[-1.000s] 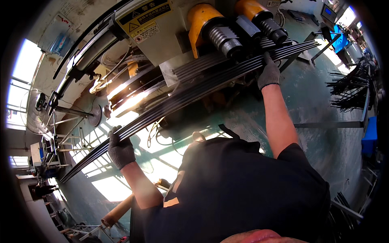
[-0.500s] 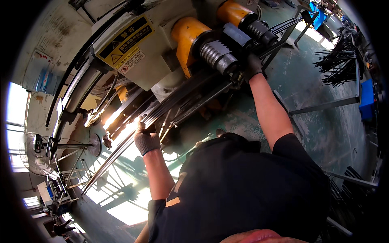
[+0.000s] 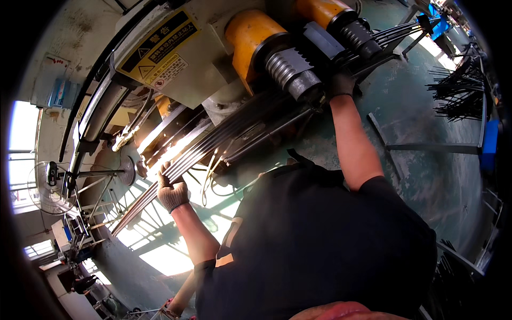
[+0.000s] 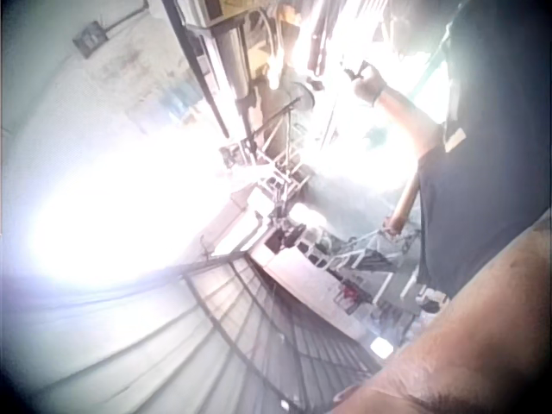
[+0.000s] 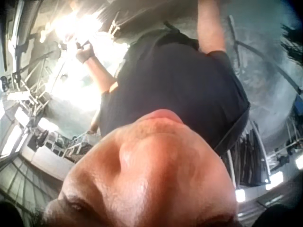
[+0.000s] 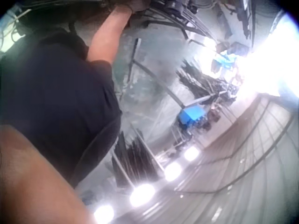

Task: The person repeatedly feeds bundles of long metal rods into a bending machine, operates the controls to bend them, and then removes the finished pieces to place them on a nearby rack. The process is repeated continuously throughout the clip.

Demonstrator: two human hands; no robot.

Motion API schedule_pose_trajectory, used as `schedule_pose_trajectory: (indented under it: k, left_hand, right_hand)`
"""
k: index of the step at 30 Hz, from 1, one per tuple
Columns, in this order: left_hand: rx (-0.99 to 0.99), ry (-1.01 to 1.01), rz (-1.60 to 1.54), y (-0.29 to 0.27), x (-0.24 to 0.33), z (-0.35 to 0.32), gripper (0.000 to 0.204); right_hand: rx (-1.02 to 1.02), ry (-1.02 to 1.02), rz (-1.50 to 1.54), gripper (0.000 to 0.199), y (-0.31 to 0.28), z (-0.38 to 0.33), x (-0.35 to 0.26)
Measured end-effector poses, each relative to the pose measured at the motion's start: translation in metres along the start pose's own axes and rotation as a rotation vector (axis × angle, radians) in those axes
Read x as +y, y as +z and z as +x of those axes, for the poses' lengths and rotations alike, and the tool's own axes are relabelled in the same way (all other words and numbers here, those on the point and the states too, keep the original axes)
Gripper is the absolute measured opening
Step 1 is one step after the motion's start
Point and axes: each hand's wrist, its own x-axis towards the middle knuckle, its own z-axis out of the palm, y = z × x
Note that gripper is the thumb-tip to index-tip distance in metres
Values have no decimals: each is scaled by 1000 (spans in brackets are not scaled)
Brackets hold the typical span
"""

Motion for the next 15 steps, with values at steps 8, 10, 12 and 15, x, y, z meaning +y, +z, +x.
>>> schedule_pose_trajectory:
  k: [8,10,12,15]
  left_hand:
    - [-63,32,146,46,-80,-32,37]
    - [-119,-64,116,43,-99,-38,39]
    - [-57,-69,169,49,-100,-50,39]
    - [-92,14,-39,46,-69,-53,37]
  right_hand:
    - [45,-32,192,34,-20,-32,-7]
    - [30,263,821,38,-28,-45,-15]
    - [21,392,986,43,-33,-55,-3]
    - [-13,467,918,46,-34,-68,39]
